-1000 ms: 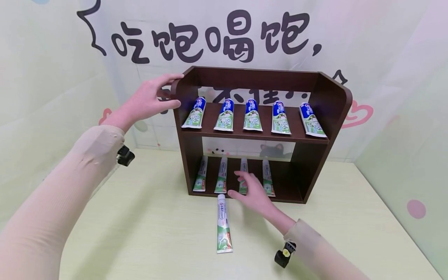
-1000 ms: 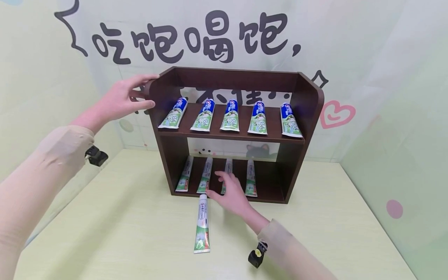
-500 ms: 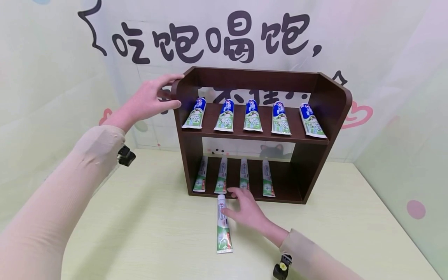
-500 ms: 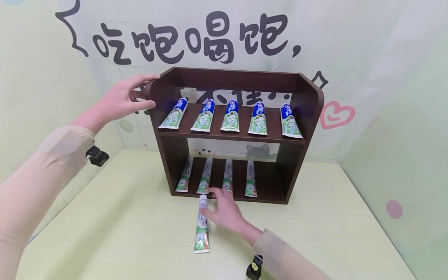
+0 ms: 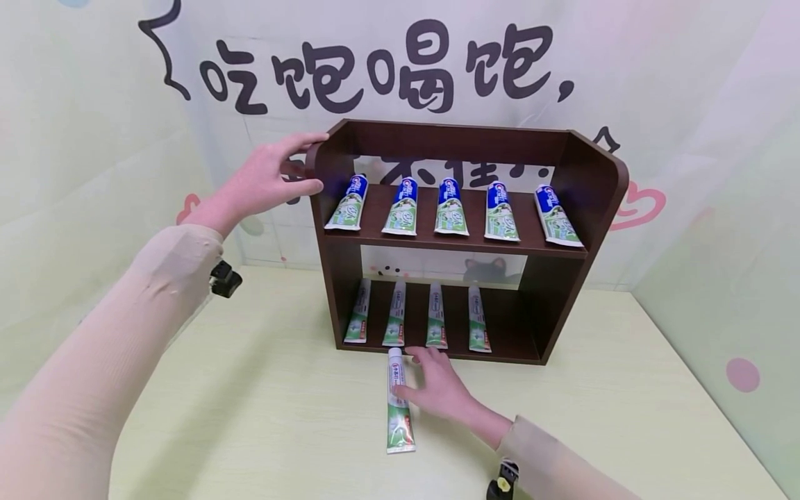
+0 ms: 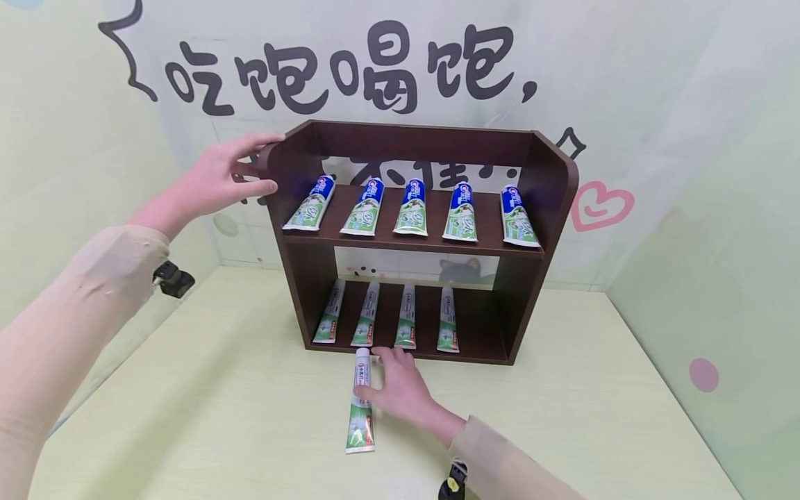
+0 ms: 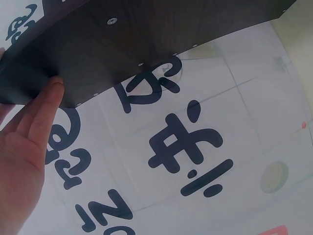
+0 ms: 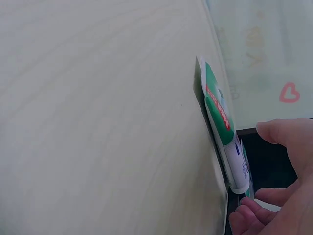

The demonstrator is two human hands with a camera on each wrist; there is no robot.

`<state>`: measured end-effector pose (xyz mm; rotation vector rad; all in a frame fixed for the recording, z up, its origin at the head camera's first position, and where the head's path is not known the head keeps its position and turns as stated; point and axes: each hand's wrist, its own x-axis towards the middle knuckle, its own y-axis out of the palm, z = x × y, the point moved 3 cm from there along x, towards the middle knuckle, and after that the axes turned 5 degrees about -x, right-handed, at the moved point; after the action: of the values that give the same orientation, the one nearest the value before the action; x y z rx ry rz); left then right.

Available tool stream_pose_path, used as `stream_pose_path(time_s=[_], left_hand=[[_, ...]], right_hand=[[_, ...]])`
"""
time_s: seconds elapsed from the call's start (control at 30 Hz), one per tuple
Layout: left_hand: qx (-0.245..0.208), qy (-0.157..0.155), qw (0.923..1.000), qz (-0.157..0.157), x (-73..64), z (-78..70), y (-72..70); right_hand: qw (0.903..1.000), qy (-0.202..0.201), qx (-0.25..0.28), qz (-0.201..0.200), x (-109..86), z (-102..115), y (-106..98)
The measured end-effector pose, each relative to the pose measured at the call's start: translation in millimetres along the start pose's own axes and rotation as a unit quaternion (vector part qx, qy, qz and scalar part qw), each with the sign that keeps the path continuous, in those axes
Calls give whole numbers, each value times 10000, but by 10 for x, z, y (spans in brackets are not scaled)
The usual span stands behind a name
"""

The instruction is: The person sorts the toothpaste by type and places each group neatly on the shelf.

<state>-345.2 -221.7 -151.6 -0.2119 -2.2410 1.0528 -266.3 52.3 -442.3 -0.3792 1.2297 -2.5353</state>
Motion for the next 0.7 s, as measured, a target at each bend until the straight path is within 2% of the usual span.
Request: stream_pose_path(time_s=[0.43,0.7], left_hand=[[-19,1,10000,7,-4,0,6],[-45,8,10000,-4,1,5,2]], right_hand=[[9981,19,-608,7,-18,2,128],[9984,62,-548,72,-17,34,144]])
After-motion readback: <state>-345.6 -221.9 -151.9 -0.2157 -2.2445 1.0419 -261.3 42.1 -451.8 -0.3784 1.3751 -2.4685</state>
